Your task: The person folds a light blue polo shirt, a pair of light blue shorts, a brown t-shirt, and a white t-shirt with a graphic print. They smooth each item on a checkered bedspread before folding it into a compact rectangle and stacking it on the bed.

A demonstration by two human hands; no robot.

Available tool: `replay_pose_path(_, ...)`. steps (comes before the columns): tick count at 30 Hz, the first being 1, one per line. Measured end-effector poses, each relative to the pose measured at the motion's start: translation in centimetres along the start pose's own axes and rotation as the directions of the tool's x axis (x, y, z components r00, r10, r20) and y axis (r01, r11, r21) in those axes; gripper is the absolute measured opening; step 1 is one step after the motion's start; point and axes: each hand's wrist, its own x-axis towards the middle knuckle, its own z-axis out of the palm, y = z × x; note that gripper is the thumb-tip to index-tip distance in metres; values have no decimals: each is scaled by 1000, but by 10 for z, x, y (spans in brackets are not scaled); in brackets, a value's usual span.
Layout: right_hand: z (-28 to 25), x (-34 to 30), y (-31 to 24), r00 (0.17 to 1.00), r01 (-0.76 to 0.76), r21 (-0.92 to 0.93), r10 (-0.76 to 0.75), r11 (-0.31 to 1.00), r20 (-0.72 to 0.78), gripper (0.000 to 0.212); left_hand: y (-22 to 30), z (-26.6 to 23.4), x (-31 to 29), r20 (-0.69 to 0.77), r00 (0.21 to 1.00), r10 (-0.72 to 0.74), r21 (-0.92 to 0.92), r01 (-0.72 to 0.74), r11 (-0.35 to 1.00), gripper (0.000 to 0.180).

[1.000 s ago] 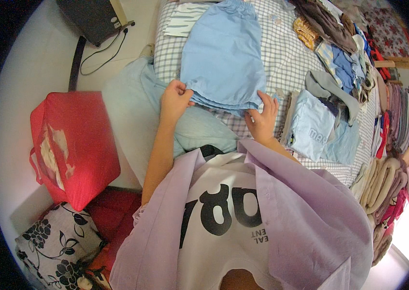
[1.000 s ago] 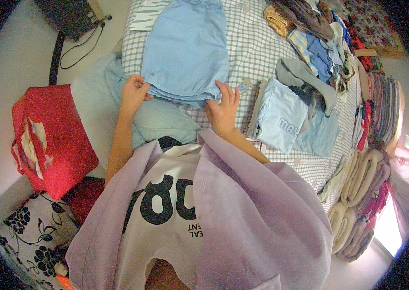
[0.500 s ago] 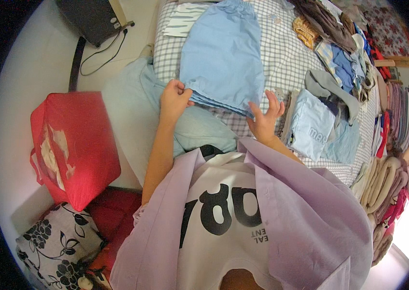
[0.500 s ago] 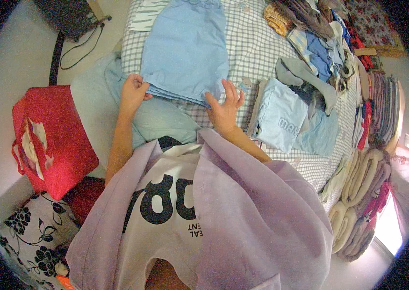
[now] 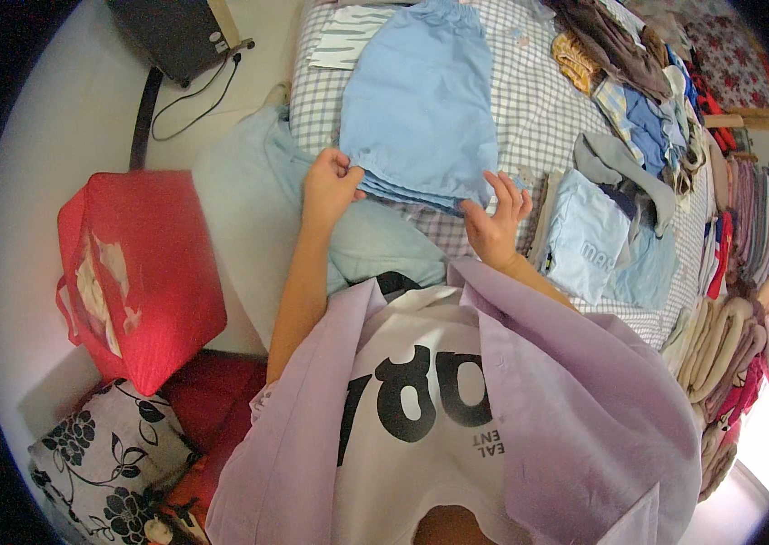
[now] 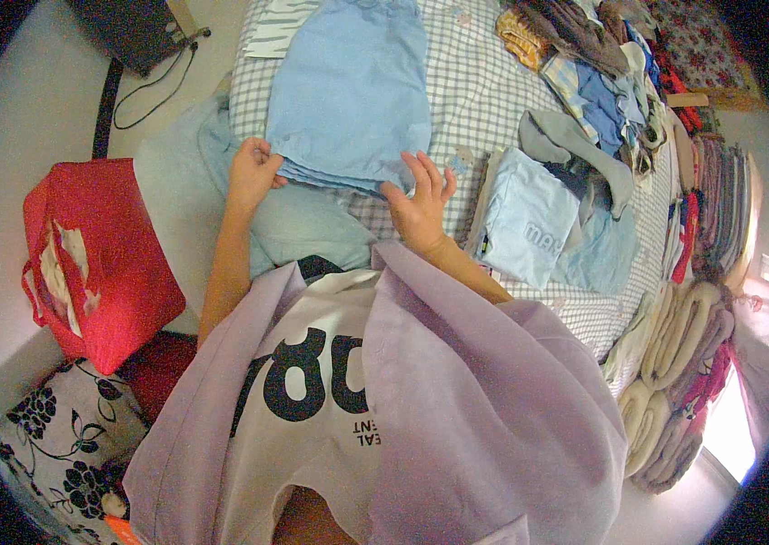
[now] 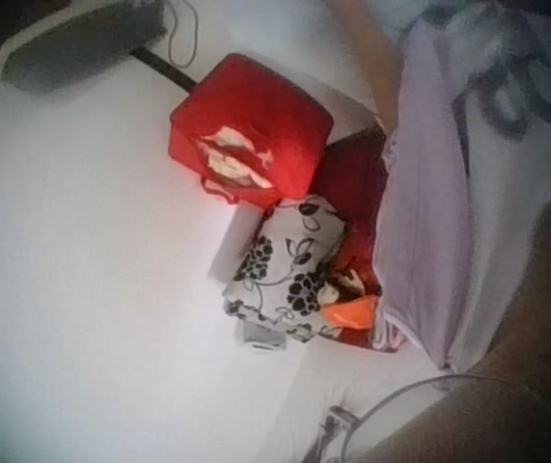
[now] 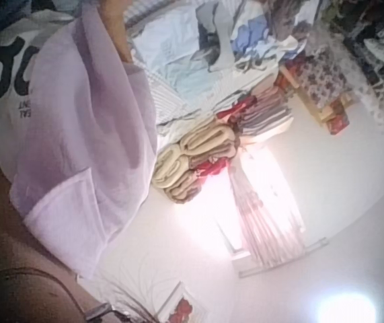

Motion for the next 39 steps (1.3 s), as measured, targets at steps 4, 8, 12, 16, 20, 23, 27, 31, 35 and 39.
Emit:
replay_pose_path(4, -1, 6, -4, 989, -132, -1, 132, 991, 62, 26, 2, 2, 0, 6, 1000, -13, 42, 13, 999, 14)
replay_pose_path(8, 0, 5, 4, 973, -96, 4, 93, 995, 212, 24, 1, -1, 0, 43, 999, -23, 148, 16, 989, 19)
replay_pose_path(12, -2, 14, 8, 981, -40, -6, 41, 999, 188, 27, 8, 2, -8, 39, 901, 432, 564, -377, 735, 32)
replay_pose_path(16, -12, 33, 7, 991, -41, 13, 39, 999, 130, 23, 36, 7, -25, 293, 667, 685, 668, -655, 352, 37)
replay_pose_path(20, -19, 43, 6, 992, -69, 48, 63, 996, 112, 17, 32, 18, -38, 513, 569, 643, 650, -747, 143, 32)
replay_pose_path(23, -20, 46, 6, 995, -52, 42, 48, 998, 90, 17, 25, 24, -39, 542, 550, 636, 643, -758, 108, 31)
replay_pose_path(27, -26, 51, 5, 995, -45, 54, 40, 998, 92, 17, 25, 22, -31, 482, 630, 609, 726, -676, 124, 30)
replay_pose_path(31, -30, 58, 11, 995, 0, 24, -3, 1000, 100, 16, 25, 14, -23, 465, 726, 507, 836, -548, 18, 29)
replay_pose_path(35, -50, 82, 19, 986, 87, -61, -77, 994, 150, 20, 46, -6, -15, 285, 826, 486, 935, -351, 50, 27)
replay_pose_path(39, -85, 119, 36, 977, 144, -77, -130, 987, 167, 34, 110, -18, -21, 434, 617, 656, 816, -579, 4, 27)
